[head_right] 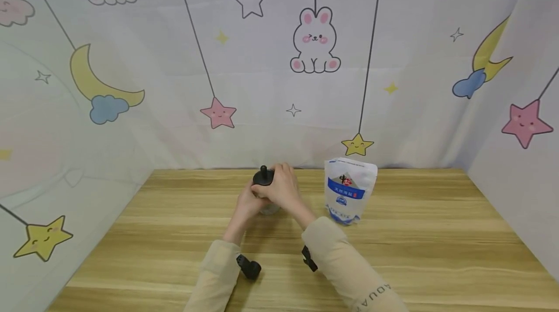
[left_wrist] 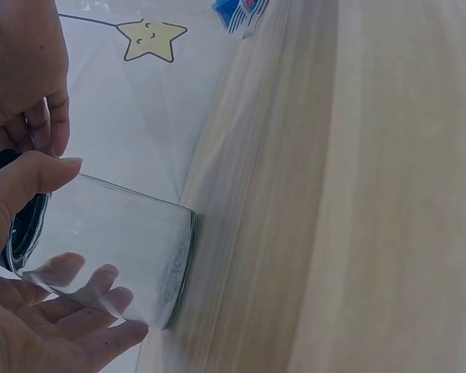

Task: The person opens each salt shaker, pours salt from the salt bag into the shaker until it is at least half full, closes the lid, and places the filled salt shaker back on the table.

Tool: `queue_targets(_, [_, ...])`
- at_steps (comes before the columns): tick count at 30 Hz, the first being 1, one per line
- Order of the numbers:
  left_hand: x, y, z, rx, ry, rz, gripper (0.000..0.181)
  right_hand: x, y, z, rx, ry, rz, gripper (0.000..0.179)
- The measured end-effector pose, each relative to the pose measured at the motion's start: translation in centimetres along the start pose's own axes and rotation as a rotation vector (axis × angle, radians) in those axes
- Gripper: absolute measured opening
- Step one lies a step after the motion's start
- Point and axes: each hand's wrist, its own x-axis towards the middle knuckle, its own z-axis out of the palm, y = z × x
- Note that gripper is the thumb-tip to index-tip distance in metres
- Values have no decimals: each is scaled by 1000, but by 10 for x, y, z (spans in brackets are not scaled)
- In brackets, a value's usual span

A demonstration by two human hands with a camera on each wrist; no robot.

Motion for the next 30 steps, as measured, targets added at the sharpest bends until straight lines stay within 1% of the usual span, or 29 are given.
queue_targets(4, [1, 0, 0, -7, 1, -2, 68, 0, 1, -3, 1, -13, -21, 66])
queue_targets(10, [0, 0, 0, -10, -28, -4, 68, -1, 2, -5, 26, -38, -48, 60])
queue_targets(17, [1, -1, 0, -33, -26, 7, 68, -1, 3, -3, 34, -61, -55, 59])
queue_targets(21, [1, -1, 0, -34, -26, 10, 69, -1, 2, -3, 54, -50, -30, 68])
queue_targets(25, [0, -1, 0, -19, -22, 17, 67, -1, 2, 0, 83, -2, 21, 80])
queue_targets(27, [0, -1, 1, -20, -14, 23, 67, -2, 2, 2, 95, 11, 42, 81])
queue_targets(30, [0, -1, 1, -11, 4, 25, 68, -2, 1, 4, 91, 22, 44, 79])
